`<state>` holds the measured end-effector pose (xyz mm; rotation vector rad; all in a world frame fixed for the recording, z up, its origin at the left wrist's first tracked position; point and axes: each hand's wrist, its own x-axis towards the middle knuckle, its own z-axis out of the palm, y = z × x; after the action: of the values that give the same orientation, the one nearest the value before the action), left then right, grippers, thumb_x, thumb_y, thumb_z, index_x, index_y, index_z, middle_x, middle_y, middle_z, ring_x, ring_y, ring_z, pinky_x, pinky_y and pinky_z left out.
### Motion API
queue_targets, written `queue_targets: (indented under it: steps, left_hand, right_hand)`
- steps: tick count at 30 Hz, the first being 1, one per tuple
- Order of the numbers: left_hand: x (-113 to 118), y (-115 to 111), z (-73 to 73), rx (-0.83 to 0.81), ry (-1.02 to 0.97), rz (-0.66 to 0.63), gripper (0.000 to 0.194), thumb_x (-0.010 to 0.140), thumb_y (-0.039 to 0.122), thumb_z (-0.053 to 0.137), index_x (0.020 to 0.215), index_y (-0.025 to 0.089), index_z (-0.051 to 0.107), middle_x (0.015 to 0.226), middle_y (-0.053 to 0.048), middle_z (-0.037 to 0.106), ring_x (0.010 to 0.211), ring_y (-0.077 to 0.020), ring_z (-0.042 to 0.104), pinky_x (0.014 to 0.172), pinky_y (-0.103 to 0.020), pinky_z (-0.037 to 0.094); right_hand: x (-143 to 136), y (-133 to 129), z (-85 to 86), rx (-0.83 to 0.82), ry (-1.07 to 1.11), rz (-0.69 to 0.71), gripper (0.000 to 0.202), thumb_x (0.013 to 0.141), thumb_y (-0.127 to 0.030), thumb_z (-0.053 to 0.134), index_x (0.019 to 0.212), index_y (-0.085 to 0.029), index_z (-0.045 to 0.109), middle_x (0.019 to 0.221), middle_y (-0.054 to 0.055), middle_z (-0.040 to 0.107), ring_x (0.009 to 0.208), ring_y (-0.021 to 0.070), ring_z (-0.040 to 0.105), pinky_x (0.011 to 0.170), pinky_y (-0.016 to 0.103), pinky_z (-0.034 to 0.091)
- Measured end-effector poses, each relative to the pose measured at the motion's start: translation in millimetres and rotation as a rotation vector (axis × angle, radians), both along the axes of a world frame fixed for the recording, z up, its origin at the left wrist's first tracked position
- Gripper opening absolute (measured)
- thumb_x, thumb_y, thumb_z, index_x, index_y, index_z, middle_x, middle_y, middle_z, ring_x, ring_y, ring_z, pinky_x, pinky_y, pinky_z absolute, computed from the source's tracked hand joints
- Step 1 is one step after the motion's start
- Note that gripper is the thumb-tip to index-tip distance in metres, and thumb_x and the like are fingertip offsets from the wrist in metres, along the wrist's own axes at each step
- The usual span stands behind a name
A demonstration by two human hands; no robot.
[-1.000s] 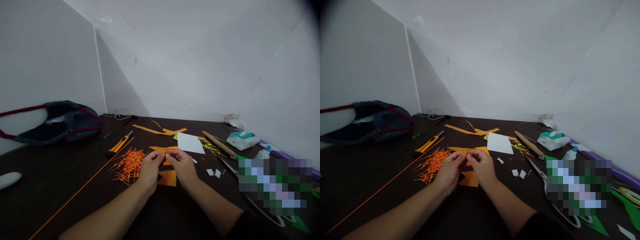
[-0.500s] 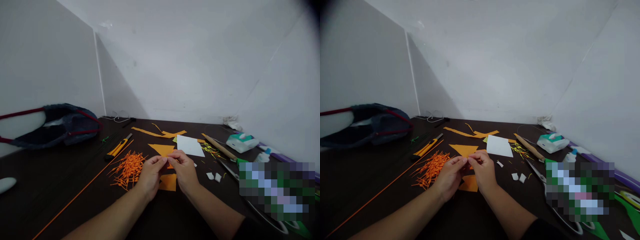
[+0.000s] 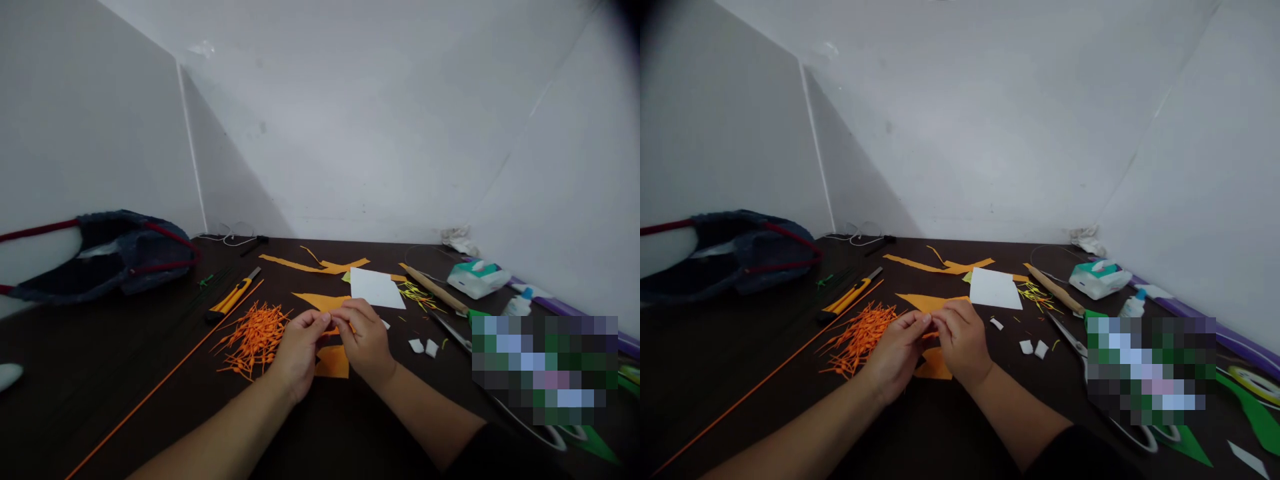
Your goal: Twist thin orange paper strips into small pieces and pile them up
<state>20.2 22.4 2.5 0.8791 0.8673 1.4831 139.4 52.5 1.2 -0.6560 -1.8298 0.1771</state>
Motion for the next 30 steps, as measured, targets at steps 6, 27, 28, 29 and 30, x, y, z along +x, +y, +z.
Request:
queue_targets:
  steps: [6,27,28,29,30]
  left_hand:
    - [-3,-1,5.8,0.020,-0.015,0.057,0.016,0.068,0.028,0.064,0.063,0.015,0.057,0.069,-0.001,0.058,0.069,-0.0117,0.051,0.067,-0.024,0.039]
    - [0,-5,9.8,0.079,-0.180,-0.048,0.010,0.069,0.023,0.066,0.065,0.016,0.060,0.070,0.000,0.057,0.070,-0.0105,0.052,0.070,-0.025,0.041]
    - [0,-5,9.9,0.078,-0.183,-0.053,0.010,0.069,0.023,0.066,0.065,0.016,0.060,0.071,0.000,0.058,0.070,-0.0107,0.053,0.070,-0.025,0.041]
    - [0,-5,10.2,0.079,-0.185,-0.058,0.010,0.068,0.023,0.066,0.065,0.016,0.060,0.071,0.000,0.058,0.071,-0.0108,0.053,0.070,-0.025,0.042]
    - [0,-5,10.4,0.080,-0.186,-0.066,0.010,0.069,0.023,0.066,0.065,0.016,0.060,0.071,0.000,0.057,0.070,-0.0110,0.053,0.069,-0.025,0.042]
  right_hand:
    - [1,-1,4.6,-0.037,0.048,0.014,0.020,0.080,-0.019,0.048,0.092,-0.024,0.062,0.087,0.006,0.056,0.083,0.0188,0.054,0.075,0.035,0.045]
    - [-4,-8,3.5,-0.483,0.313,0.111,0.018,0.073,-0.025,0.058,0.056,-0.020,0.057,0.056,-0.002,0.053,0.054,0.0120,0.049,0.053,0.025,0.041]
    - [-4,-8,4.0,-0.478,0.307,0.108,0.019,0.073,-0.025,0.058,0.055,-0.020,0.056,0.054,-0.003,0.052,0.053,0.0117,0.048,0.052,0.025,0.041]
    - [-4,-9,4.4,-0.466,0.307,0.120,0.017,0.073,-0.024,0.058,0.057,-0.020,0.057,0.056,-0.002,0.053,0.054,0.0120,0.049,0.053,0.025,0.041]
    - [-4,-8,4.8,-0.447,0.309,0.142,0.011,0.073,-0.023,0.058,0.062,-0.020,0.060,0.061,-0.001,0.055,0.058,0.0127,0.051,0.055,0.026,0.043]
